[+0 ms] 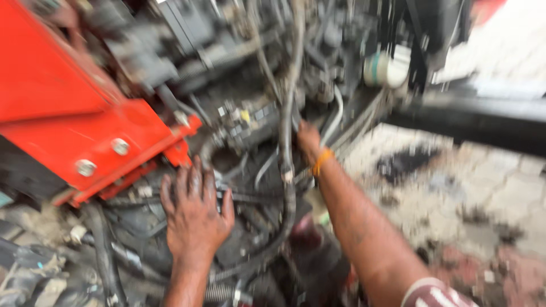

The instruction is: The person works on a vehicle engine, using a wrench to tighten or loosen bolts on a component while also handling various hoses and wires. The hands are visibly dirty, and the workspace is cluttered with tools and debris.

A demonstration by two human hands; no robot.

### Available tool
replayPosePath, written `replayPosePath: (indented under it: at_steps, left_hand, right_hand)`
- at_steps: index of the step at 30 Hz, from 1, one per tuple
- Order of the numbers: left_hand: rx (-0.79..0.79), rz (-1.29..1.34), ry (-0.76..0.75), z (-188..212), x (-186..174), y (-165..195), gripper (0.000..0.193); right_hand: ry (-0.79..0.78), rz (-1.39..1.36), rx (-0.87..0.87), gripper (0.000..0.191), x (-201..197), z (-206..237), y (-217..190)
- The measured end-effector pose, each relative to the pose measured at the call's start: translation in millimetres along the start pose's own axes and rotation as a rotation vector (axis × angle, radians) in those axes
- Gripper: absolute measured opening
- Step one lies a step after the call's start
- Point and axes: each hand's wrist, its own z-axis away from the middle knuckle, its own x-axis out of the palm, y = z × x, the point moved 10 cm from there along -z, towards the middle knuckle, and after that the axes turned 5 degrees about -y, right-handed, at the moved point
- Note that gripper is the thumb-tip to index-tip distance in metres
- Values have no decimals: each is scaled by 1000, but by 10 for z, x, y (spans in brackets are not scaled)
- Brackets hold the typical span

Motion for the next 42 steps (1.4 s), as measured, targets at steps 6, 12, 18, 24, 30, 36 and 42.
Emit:
replayPosePath:
  at_steps: [6, 12, 18, 24, 30, 36, 42]
  left_hand:
    - [-31, 39, -13, -90, -33, -64, 60]
    - [-28, 31, -81, -100, 54, -87, 60]
    - [-24, 21, -94, -62, 115, -99, 59]
    - [-23, -38, -110, -4, 148, -92, 61]
    - [-23, -39, -121, 6, 130, -97, 59]
    - [8, 8, -54, 34, 100, -76, 57]
    - [75, 227, 7, 27, -71, -36, 45]
  right_hand:
    - [-195, -267, 90, 25, 245, 57, -125]
    - [-45, -232, 105, 9, 175, 87, -137]
    - [-103, -269, 219, 14, 216, 215, -118]
    - [-43, -221, 305, 10, 206, 220, 6]
    - [-45, -345, 155, 11, 262, 219, -67]
    - [-89, -352, 167, 13, 273, 285, -113]
    - [-87, -361, 240, 12, 293, 272, -142]
